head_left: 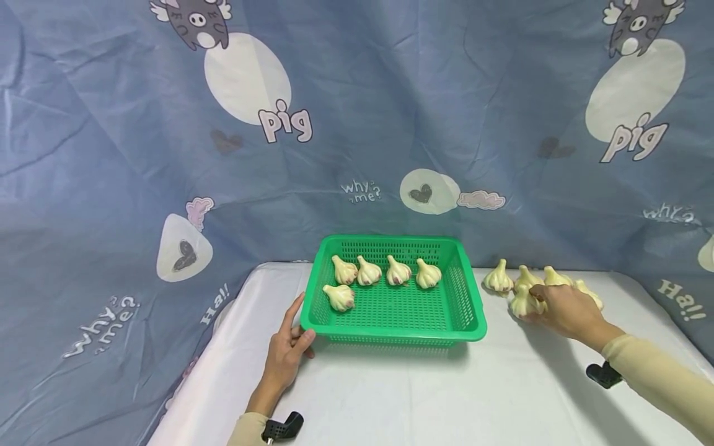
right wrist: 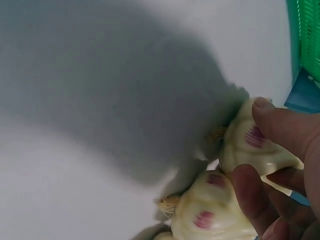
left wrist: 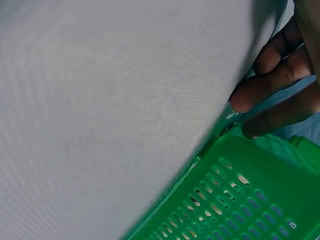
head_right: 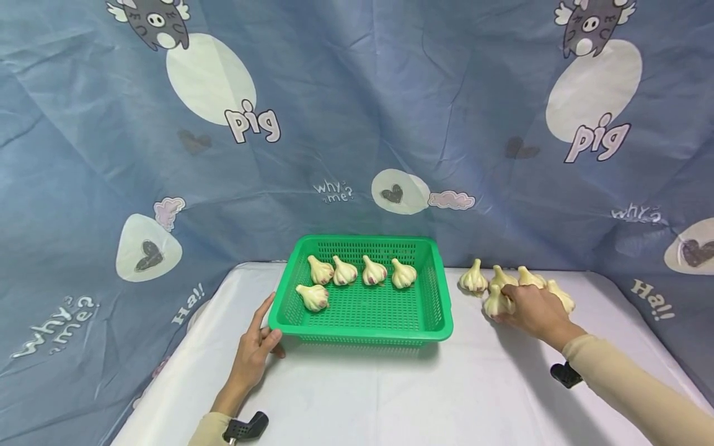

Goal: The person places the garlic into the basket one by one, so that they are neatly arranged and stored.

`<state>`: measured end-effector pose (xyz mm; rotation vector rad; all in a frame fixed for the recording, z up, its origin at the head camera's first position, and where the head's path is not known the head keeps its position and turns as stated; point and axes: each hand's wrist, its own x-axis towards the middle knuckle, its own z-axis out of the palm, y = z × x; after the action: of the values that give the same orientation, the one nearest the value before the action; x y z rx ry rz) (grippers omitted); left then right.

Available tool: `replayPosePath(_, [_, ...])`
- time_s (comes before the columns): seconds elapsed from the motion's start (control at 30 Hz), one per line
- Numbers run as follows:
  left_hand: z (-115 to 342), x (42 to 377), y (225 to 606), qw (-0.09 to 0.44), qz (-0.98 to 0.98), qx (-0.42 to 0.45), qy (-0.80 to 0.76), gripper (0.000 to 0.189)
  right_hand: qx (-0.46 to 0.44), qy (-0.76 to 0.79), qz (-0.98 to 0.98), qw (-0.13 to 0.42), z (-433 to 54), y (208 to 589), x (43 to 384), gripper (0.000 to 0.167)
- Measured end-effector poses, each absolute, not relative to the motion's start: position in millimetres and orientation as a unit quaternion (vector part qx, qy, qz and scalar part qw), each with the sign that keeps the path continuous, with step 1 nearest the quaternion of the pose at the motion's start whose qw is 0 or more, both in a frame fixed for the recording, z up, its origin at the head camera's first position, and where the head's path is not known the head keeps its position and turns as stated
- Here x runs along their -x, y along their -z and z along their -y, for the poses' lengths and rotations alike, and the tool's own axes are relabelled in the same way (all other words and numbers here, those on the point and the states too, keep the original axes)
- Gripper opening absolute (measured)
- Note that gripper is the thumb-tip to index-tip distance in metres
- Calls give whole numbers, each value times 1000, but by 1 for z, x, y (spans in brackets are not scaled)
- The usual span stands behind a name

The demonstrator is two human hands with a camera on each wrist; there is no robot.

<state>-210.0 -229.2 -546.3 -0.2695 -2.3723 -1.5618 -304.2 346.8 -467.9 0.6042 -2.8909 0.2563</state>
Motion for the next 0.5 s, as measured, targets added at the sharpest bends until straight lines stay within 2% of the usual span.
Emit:
replayPosePath(0.1, [229,210,545,145,824,89,540,74,-202,-92,971,91,-346,471,303,39])
replayPosePath(0.27, [228,209,544,144,824,89,540,74,-197,-94,970,106,-345,479,297,54])
replayPosePath(0.5, [226,208,544,150,819,101,544,74,-181,-84,972,127,-342,488,291,62])
